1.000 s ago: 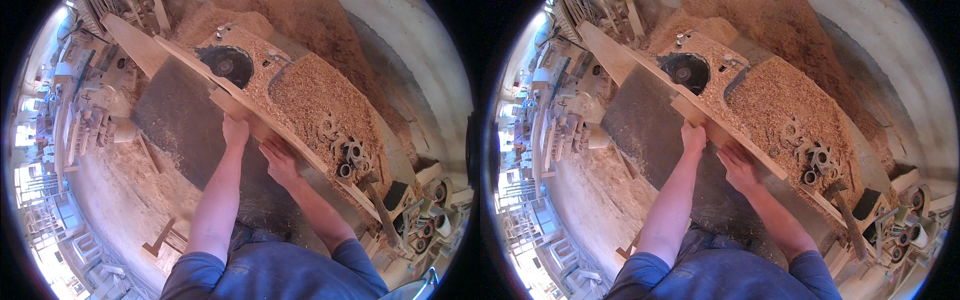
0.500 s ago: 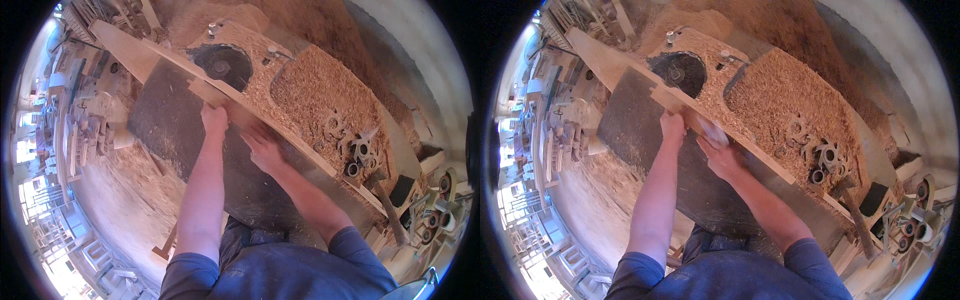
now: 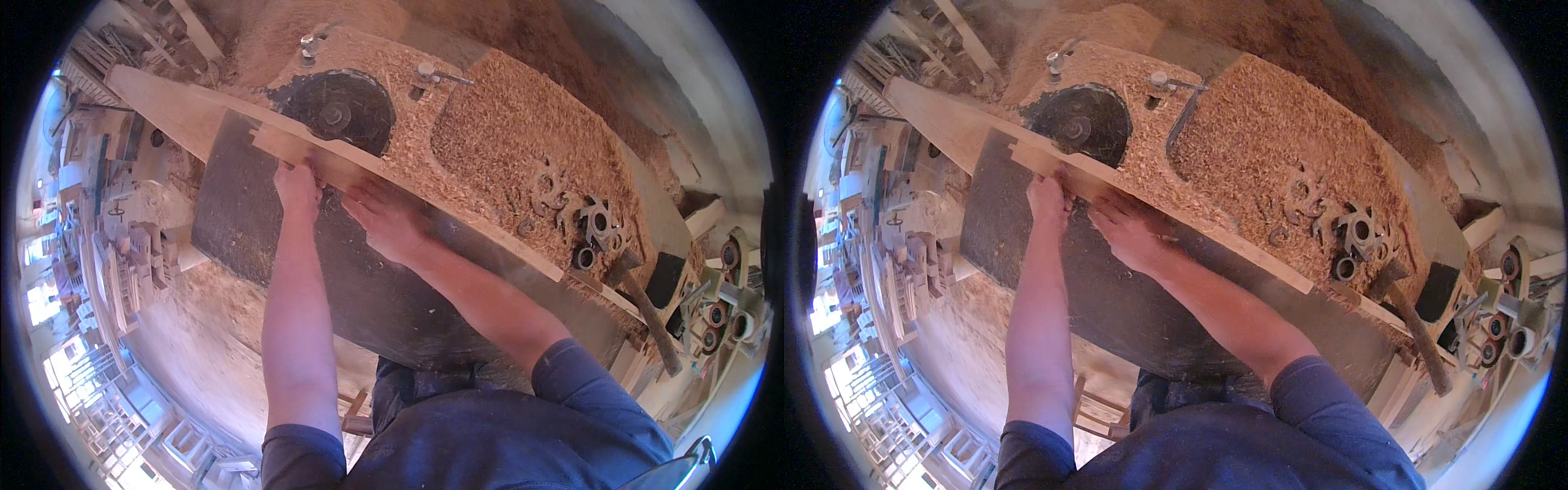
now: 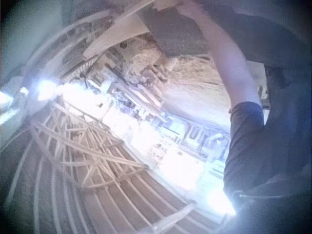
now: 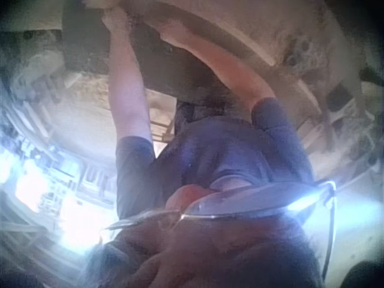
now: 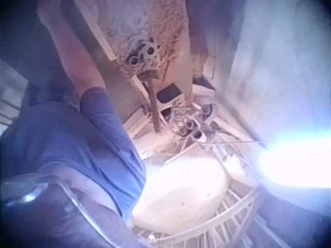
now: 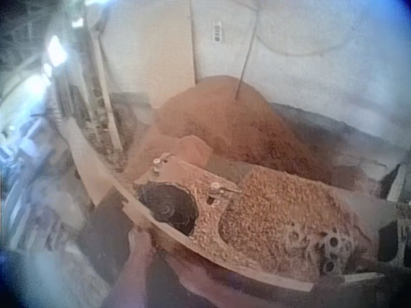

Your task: The person shapes small wood components using a woodworking machine, feeds each piece along a guide, and places them onto a stack.

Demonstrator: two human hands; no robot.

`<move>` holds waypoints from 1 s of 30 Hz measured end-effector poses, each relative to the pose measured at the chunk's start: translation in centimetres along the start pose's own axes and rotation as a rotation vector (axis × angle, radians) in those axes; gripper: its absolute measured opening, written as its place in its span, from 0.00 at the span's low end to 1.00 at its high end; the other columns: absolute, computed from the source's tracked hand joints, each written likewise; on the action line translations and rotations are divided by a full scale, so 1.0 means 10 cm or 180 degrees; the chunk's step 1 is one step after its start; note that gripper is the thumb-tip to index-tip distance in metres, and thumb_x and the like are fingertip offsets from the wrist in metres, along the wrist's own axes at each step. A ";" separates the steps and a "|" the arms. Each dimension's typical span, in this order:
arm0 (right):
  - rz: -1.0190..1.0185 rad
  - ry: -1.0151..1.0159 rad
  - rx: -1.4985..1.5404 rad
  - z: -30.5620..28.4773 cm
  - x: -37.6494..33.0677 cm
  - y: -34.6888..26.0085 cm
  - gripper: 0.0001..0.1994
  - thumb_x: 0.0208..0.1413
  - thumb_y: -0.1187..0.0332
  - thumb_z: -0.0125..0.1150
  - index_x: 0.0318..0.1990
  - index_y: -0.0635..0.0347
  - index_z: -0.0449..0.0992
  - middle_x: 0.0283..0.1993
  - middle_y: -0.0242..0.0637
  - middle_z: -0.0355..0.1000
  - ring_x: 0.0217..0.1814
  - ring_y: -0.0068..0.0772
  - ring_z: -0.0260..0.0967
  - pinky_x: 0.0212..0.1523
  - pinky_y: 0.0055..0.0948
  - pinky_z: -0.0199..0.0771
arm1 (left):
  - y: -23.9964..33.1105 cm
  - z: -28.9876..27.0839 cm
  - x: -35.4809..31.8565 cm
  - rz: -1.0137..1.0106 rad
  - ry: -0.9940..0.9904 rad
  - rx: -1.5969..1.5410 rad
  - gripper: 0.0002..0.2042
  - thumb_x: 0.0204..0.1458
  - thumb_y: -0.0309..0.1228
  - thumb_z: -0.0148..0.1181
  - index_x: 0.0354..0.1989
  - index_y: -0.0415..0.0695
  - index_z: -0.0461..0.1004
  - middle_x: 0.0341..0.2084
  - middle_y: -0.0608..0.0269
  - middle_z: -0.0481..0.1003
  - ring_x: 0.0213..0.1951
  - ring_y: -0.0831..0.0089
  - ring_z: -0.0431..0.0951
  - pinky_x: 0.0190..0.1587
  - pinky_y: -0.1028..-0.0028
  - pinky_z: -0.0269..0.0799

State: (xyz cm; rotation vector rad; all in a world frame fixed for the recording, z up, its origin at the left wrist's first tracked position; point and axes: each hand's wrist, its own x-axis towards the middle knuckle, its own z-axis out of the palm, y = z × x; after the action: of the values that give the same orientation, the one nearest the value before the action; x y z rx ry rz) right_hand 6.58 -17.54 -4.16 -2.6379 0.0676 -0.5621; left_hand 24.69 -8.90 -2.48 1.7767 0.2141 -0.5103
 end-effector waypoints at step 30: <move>0.0094 0.0682 0.0739 1.03 1.75 -0.51 0.15 0.57 0.70 0.56 0.50 0.59 0.79 0.60 0.43 0.75 0.68 0.45 0.68 0.69 0.47 0.67 | 0.61 -0.89 1.10 0.0235 0.0209 -0.0204 0.35 0.62 0.31 0.62 0.75 0.41 0.54 0.29 0.59 0.75 0.21 0.73 0.71 0.17 0.73 0.62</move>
State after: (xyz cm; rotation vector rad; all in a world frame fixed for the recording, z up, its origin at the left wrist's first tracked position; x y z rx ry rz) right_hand 26.48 -11.09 -3.77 -2.3415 0.0999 -0.7907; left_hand 38.91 -3.41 -0.33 1.7336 0.2077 -0.3886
